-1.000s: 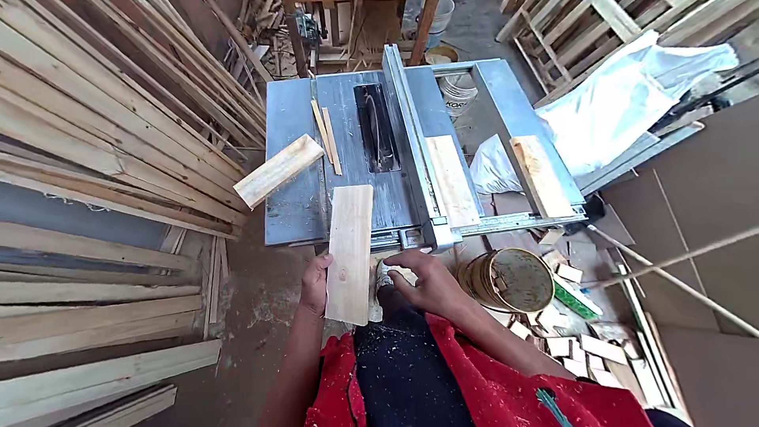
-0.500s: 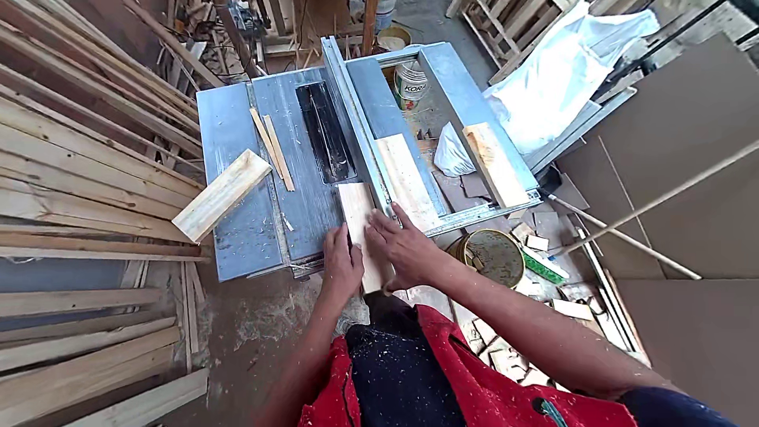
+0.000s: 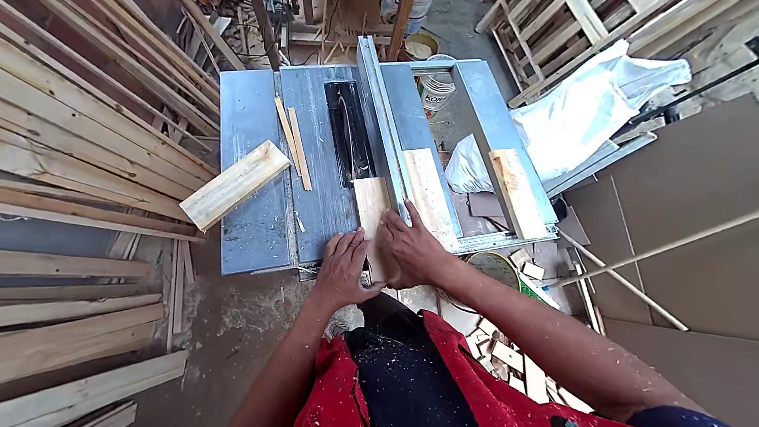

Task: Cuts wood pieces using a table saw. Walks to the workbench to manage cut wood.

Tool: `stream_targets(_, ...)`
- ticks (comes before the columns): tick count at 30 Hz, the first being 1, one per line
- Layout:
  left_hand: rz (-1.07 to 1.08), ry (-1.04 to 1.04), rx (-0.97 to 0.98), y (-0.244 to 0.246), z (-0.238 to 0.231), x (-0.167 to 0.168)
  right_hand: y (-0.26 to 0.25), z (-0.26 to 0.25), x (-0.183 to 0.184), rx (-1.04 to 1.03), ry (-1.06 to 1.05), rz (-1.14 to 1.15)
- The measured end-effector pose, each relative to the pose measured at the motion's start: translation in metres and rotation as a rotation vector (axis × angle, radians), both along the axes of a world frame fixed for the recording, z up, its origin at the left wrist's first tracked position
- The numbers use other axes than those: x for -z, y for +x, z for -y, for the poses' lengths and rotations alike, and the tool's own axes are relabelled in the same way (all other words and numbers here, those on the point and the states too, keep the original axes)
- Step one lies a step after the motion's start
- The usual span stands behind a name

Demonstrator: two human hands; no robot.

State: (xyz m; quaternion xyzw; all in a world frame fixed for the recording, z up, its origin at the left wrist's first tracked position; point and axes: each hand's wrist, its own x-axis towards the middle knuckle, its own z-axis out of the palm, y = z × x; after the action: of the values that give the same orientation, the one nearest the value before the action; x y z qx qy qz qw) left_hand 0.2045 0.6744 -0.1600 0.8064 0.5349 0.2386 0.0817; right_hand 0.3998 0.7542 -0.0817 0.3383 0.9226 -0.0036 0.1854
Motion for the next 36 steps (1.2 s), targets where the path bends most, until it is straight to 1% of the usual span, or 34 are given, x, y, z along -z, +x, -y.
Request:
stream_targets(3,-0.012,0.021,0.016,-0.007,-0.022,-0.004,-0.008,-0.017,-0.002,0.005,-0.003,0.065)
stream_targets(5,-0.009,0.045,0.015,-0.009,-0.029,-0.003,-0.013,-0.025,-0.001,0.000,0.011,0.071)
stream_targets(9,0.024,0.041,-0.033,-0.009,-0.031,0.002,-0.014,-0.035,0.001,-0.015,0.016,0.032)
stream_targets(12,0.110,0.034,-0.129,-0.014,-0.026,-0.009,-0.018,-0.044,-0.001,-0.013,0.021,0.037)
stream_targets(14,0.231,0.066,-0.300,-0.035,-0.023,-0.024,-0.022,-0.050,-0.001,-0.015,0.033,0.046)
stream_targets(15,0.253,0.077,-0.399,-0.052,-0.022,-0.029,-0.023,-0.053,0.000,-0.013,0.035,0.039)
stream_targets(18,0.222,0.063,-0.667,-0.114,-0.020,-0.034,-0.027,-0.063,-0.001,-0.024,0.047,0.061)
stream_targets(19,0.187,0.034,-0.756,-0.133,-0.018,-0.033,-0.029,-0.067,-0.001,-0.029,0.053,0.073)
stream_targets(21,0.146,-0.090,-0.933,-0.158,-0.012,-0.029,-0.032,-0.075,-0.002,-0.038,0.067,0.082)
stream_targets(23,0.151,-0.182,-1.073,-0.167,-0.009,-0.017,-0.036,-0.085,-0.003,-0.040,0.072,0.084)
stream_targets(24,0.149,-0.209,-1.108,-0.167,-0.010,-0.014,-0.037,-0.090,-0.004,-0.041,0.072,0.084)
stream_targets(27,0.156,-0.253,-1.129,-0.164,-0.010,-0.009,-0.041,-0.103,-0.004,-0.041,0.073,0.104)
stream_targets(31,0.176,-0.214,-1.112,-0.165,-0.004,-0.007,-0.047,-0.122,-0.005,-0.061,0.077,0.116)
stream_targets(36,0.212,-0.206,-1.084,-0.166,-0.001,-0.004,-0.049,-0.146,-0.004,-0.067,0.094,0.075)
